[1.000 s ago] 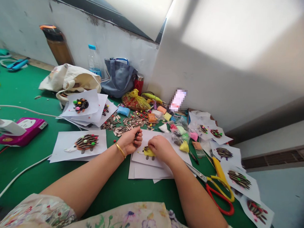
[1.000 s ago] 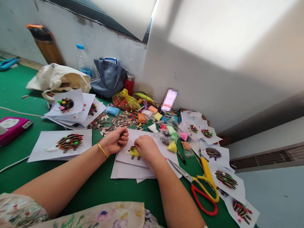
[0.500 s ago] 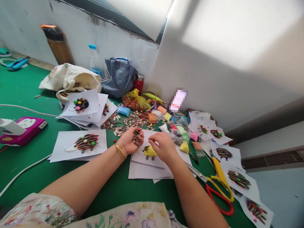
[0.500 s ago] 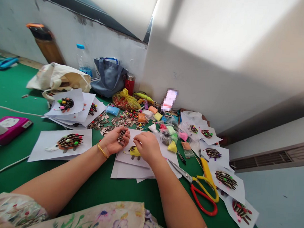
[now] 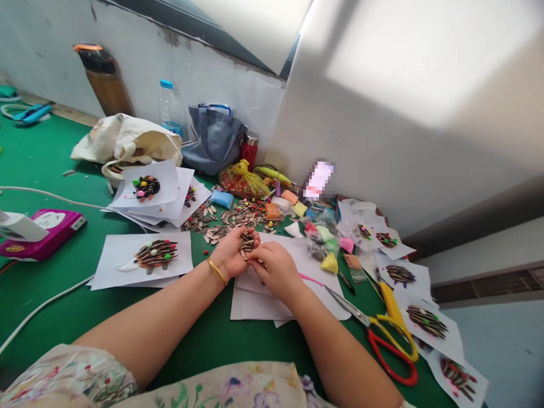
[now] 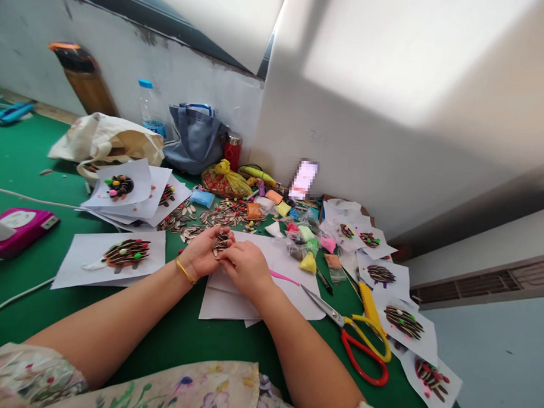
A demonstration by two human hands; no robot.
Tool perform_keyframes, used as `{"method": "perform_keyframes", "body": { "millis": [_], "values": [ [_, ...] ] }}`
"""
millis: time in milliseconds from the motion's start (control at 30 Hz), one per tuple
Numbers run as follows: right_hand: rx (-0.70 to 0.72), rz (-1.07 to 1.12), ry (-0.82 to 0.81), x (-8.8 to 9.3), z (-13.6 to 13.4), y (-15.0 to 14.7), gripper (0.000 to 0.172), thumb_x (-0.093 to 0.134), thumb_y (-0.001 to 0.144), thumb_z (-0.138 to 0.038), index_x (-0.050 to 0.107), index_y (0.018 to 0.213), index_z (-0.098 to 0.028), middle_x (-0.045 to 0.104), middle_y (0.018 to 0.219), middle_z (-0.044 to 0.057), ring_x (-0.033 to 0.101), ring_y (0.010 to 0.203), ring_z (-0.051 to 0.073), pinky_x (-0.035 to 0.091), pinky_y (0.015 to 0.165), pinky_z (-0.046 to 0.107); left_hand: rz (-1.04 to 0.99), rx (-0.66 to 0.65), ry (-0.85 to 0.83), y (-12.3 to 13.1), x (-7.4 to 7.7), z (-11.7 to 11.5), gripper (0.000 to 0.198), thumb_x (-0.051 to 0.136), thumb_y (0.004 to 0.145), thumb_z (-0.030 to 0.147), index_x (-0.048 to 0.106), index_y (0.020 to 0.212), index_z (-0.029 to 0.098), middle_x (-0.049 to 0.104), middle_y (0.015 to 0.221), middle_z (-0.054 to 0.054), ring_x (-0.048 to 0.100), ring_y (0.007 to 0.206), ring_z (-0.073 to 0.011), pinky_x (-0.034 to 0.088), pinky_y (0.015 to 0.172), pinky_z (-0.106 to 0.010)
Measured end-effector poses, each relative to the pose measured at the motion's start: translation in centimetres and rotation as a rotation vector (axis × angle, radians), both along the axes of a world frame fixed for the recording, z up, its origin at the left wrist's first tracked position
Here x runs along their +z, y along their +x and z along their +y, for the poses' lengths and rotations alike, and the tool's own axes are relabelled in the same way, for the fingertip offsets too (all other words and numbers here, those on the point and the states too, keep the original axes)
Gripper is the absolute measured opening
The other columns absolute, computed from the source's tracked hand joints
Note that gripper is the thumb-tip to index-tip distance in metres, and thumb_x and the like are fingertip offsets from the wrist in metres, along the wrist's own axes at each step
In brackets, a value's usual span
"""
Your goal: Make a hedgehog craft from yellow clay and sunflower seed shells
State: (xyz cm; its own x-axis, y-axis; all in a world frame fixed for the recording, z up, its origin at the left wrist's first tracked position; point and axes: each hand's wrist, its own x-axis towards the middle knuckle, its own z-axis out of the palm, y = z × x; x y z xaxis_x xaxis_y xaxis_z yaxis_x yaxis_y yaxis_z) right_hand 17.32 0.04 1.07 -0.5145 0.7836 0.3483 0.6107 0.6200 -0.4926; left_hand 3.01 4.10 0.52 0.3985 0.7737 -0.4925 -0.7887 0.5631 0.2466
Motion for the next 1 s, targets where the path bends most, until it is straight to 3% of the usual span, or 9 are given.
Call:
{"method": "perform_keyframes", "body": {
  "millis": [167,233,300,367,500,667,767,900,1000],
  "values": [
    [-0.189,0.080,0.076,0.6,1.2,1.7,0.017,0.051,0.093,-0.021,0.066,0.099,-0.019,0.067,0.095,0.007,0.057,0.091,0.021,0.043,0.086,0.034,-0.008,0.078,0.017,-0.2,0.3,0.0,0.021,0.041,0.095,0.022,0.057,0.083,0.014,0.064,0.078,-0.008,0.067,0.069,-0.0159,0.059,0.061,-0.028],
    [-0.313,0.019,0.114,0.9,2.1,2.5,0.024,0.049,0.092,-0.018,0.065,0.110,-0.018,0.066,0.105,0.010,0.056,0.098,0.024,0.041,0.090,0.037,-0.025,0.122,0.016,-0.2,0.4,-0.1,0.022,0.041,0.096,0.023,0.057,0.085,0.014,0.065,0.083,-0.010,0.069,0.078,-0.0179,0.061,0.068,-0.032],
    [-0.350,-0.060,0.121,1.3,2.7,2.8,0.030,0.050,0.090,-0.017,0.064,0.117,-0.019,0.064,0.115,0.012,0.054,0.105,0.026,0.040,0.093,0.040,-0.037,0.148,0.019,-0.2,0.5,-0.2,0.025,0.039,0.098,0.025,0.058,0.086,0.013,0.066,0.086,-0.012,0.069,0.084,-0.0196,0.061,0.072,-0.035],
    [-0.268,-0.108,0.115,1.6,2.8,2.2,0.030,0.052,0.091,-0.020,0.065,0.118,-0.021,0.063,0.115,0.010,0.053,0.104,0.025,0.040,0.092,0.038,-0.026,0.135,0.040,-0.1,0.5,-0.2,0.030,0.036,0.099,0.029,0.058,0.086,0.013,0.067,0.085,-0.012,0.069,0.080,-0.0191,0.060,0.068,-0.033],
    [-0.051,-0.220,0.116,1.8,2.5,-0.6,0.024,0.057,0.090,-0.026,0.069,0.110,-0.026,0.064,0.103,0.007,0.053,0.097,0.023,0.039,0.087,0.035,-0.005,0.054,0.076,-0.1,0.4,0.0,0.038,0.033,0.100,0.035,0.060,0.086,0.013,0.064,0.071,-0.006,0.061,0.052,-0.0122,0.051,0.046,-0.022],
    [-0.029,-0.292,0.113,1.6,2.7,-2.5,0.018,0.054,0.090,-0.025,0.070,0.096,-0.022,0.064,0.092,0.007,0.052,0.093,0.022,0.038,0.084,0.034,-0.019,0.032,0.085,-0.1,0.5,0.1,0.042,0.031,0.100,0.035,0.062,0.084,0.011,0.060,0.060,-0.003,0.058,0.048,-0.0119,0.048,0.044,-0.020],
    [-0.109,-0.121,0.022,1.6,3.0,-1.8,0.014,0.052,0.088,-0.021,0.066,0.086,-0.020,0.065,0.090,0.005,0.055,0.087,0.020,0.041,0.079,0.032,-0.027,0.039,0.103,0.0,0.5,0.1,0.041,0.030,0.101,0.033,0.061,0.084,0.011,0.062,0.064,-0.005,0.062,0.053,-0.0132,0.052,0.048,-0.022],
    [-0.204,0.349,-0.287,1.4,3.1,-0.4,0.009,0.049,0.086,-0.026,0.057,0.086,-0.021,0.065,0.082,0.002,0.061,0.076,0.017,0.048,0.071,0.029,0.017,0.035,0.092,0.2,0.2,-0.1,0.034,0.034,0.100,0.031,0.059,0.086,0.013,0.066,0.074,-0.007,0.067,0.064,-0.0160,0.059,0.060,-0.030],
    [-0.214,0.609,-0.457,1.3,3.2,0.3,0.010,0.051,0.082,-0.030,0.053,0.087,-0.021,0.066,0.079,0.001,0.065,0.076,0.017,0.051,0.072,0.031,0.064,-0.016,0.081,0.3,0.3,-0.4,0.024,0.043,0.098,0.026,0.059,0.085,0.013,0.063,0.071,-0.005,0.065,0.062,-0.0134,0.059,0.061,-0.028]
  ]
}}
